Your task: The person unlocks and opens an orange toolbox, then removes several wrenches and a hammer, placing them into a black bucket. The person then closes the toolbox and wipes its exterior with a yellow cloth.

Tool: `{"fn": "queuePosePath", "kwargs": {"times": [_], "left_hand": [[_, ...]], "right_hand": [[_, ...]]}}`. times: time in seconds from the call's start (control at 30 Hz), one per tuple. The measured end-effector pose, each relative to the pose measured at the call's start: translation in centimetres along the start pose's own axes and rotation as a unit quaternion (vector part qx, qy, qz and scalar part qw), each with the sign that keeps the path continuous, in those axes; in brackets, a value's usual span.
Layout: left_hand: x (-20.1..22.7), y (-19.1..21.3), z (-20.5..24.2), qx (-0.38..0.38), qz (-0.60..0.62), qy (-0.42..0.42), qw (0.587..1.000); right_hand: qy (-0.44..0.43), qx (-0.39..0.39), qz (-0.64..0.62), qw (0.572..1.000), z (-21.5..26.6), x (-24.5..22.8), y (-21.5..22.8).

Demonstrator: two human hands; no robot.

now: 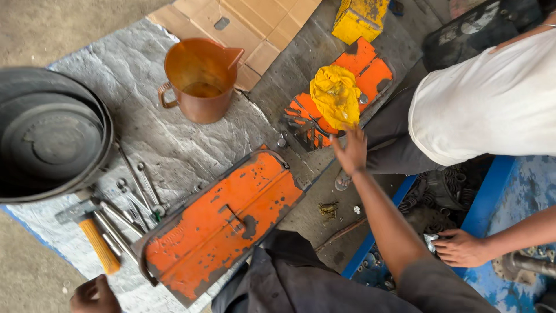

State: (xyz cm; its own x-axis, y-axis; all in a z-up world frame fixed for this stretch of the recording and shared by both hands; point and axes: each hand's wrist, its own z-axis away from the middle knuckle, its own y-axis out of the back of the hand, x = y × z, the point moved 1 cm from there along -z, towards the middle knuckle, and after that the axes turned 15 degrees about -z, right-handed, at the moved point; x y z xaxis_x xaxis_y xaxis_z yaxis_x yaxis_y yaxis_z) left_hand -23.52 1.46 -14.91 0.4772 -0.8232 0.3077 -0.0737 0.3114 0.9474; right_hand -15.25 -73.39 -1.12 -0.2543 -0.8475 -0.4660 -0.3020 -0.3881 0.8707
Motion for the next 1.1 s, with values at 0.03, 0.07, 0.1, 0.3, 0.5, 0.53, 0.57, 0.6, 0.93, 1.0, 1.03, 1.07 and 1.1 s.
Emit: {"fn": "queuePosePath", "kwargs": {"times": [0.03, 0.07, 0.1, 0.3, 0.5, 0.53, 0.57, 0.6, 0.93, 1.0, 1.03, 1.07, 1.1], "left_hand": [[-0.9, 0.2, 0.4, 0.005, 0.049, 0.009, 0.999], [-1.6, 0.2, 0.7, -0.011, 0.126, 0.086, 0.988], [-2.5, 1.1, 1.9, -0.02, 0.2, 0.168, 0.965], [-2.2, 6.4, 11.5, -0.08, 0.214, 0.235, 0.945], [6.5, 6.9, 17.5, 0.014, 0.213, 0.231, 0.949], [7.6, 7.2, 17.2, 0.033, 0.198, 0.205, 0.958], [8.6, 7.2, 16.2, 0.028, 0.197, 0.203, 0.959], [9.5, 7.3, 15.3, 0.016, 0.147, 0.239, 0.96], [11.2, 0.8, -2.5, -0.2, -0.034, 0.181, 0.962], [10.1, -1.5, -5.2, -0.212, -0.133, 0.132, 0.959], [9.5, -2.4, -6.1, -0.238, -0.142, 0.14, 0.95], [9.3, -3.3, -6.9, -0.265, -0.151, 0.148, 0.941], [9.0, -4.2, -7.4, -0.293, -0.16, 0.154, 0.93]], "right_hand": [[-0.011, 0.013, 0.005, 1.0, -3.0, 0.6, -0.2], [-0.022, 0.027, 0.009, 0.999, -5.6, 1.4, -0.5], [-0.024, 0.04, 0.005, 0.999, -8.3, 2.3, -1.1], [-0.09, -0.123, 0.051, 0.987, -16.6, 7.2, -8.6], [0.056, 0.01, -0.311, 0.949, -16.3, 7.4, -9.3], [0.026, -0.011, -0.346, 0.938, -15.5, 5.7, -10.0], [-0.01, -0.024, -0.372, 0.928, -14.3, 3.9, -10.2], [0.035, -0.058, -0.37, 0.927, -12.6, 1.2, -10.8], [0.291, -0.063, -0.175, 0.938, 0.5, -18.3, -15.1], [0.297, -0.057, -0.151, 0.941, 0.8, -17.9, -15.1], [0.301, -0.055, -0.145, 0.941, 1.0, -17.7, -15.4], [0.306, -0.054, -0.138, 0.94, 1.1, -17.5, -15.7], [0.304, -0.056, -0.127, 0.942, 1.2, -17.2, -15.9]]}}
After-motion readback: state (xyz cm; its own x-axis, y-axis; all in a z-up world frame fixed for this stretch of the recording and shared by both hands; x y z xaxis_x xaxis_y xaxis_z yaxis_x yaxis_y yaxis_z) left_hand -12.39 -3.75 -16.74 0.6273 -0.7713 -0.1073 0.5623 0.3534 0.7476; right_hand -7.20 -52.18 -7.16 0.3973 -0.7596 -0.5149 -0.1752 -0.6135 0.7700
